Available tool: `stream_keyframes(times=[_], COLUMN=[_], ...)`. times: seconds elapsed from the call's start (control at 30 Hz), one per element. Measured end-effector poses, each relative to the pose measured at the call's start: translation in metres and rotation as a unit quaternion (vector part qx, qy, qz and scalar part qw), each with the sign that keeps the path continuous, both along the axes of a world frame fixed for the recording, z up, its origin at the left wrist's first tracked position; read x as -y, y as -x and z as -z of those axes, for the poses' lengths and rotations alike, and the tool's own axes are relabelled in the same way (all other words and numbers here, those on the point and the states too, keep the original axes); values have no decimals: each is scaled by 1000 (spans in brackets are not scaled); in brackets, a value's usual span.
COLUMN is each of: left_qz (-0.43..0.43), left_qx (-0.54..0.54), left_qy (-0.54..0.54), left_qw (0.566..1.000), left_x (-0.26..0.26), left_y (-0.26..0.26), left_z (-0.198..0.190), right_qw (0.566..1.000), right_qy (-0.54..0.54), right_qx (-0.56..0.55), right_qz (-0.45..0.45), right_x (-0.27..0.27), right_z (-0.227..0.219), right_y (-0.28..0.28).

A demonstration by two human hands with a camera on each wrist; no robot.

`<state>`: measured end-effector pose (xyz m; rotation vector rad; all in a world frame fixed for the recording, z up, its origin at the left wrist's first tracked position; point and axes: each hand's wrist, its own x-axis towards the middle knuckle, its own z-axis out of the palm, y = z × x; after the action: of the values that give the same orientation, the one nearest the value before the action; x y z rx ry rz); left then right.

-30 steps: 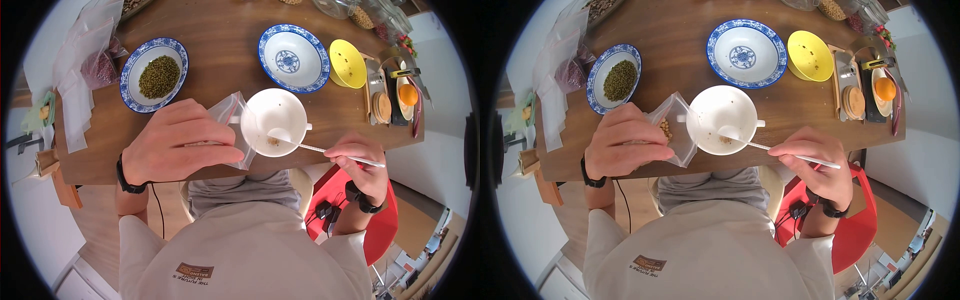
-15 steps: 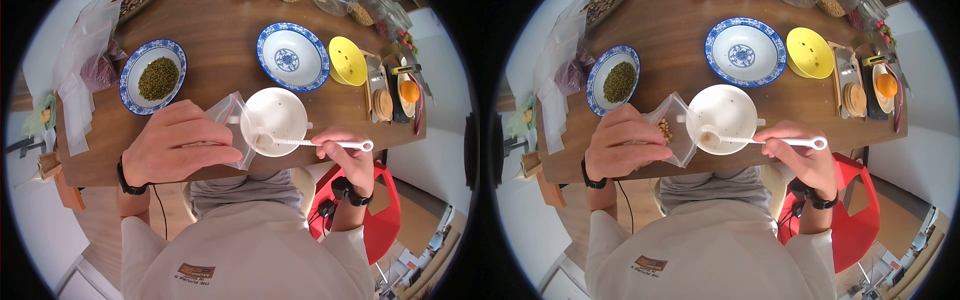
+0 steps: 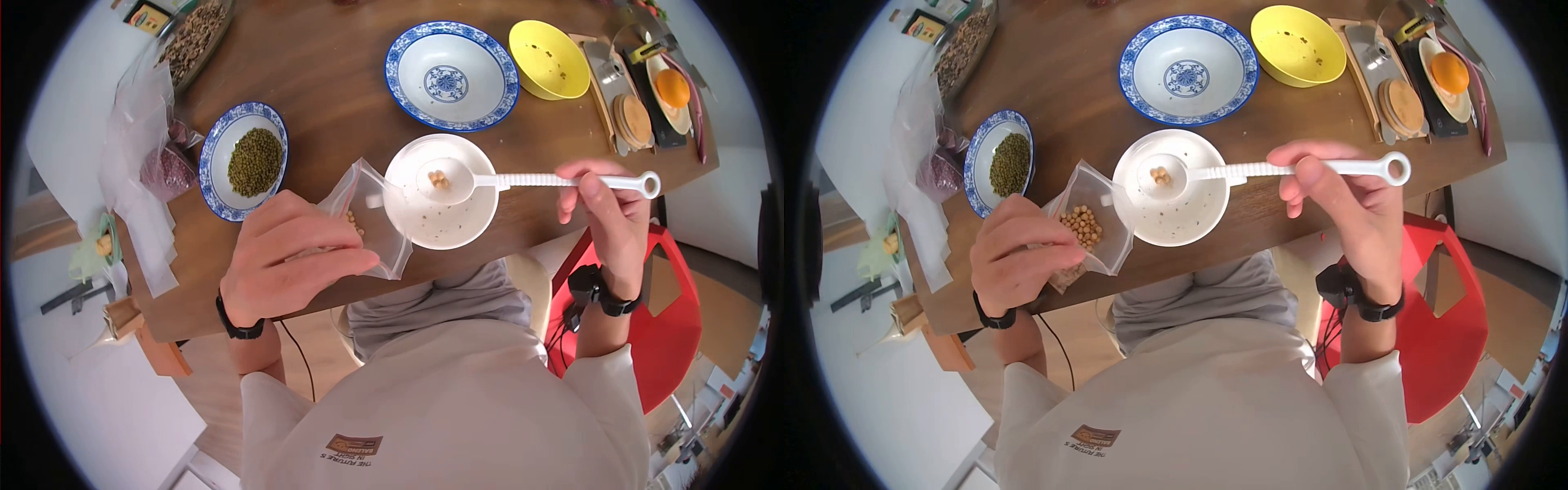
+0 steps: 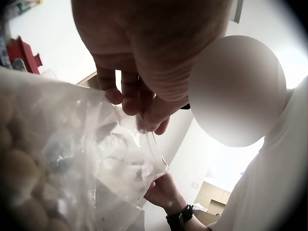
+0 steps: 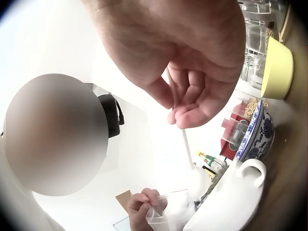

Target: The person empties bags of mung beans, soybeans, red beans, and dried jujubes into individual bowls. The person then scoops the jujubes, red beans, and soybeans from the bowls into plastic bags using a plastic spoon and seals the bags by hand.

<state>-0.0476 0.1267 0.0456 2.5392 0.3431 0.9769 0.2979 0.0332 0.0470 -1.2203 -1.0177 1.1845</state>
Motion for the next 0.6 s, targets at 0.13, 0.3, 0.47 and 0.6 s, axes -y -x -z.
stream_keyframes(times=[0.13, 0.3, 0.47, 0.6], left_qz=[2, -1, -17, -24], left_qx=[-10, -23, -32, -51], left_qy=[-4, -3, 4, -19], left_qw=[1000, 1000, 999, 998], left_x=[-1, 0, 5, 6], left_y=[-1, -2, -3, 2], left_z=[-2, -3, -6, -8], right_qw=[999, 940, 904, 937], right_qy=[-43, -236, -307, -266], right_qx=[0, 149, 233, 209], right_qz=[4, -194, -186, -90], right_x=[5, -6, 5, 12], right_z=[-9, -13, -9, -5], right_y=[7, 23, 35, 11])
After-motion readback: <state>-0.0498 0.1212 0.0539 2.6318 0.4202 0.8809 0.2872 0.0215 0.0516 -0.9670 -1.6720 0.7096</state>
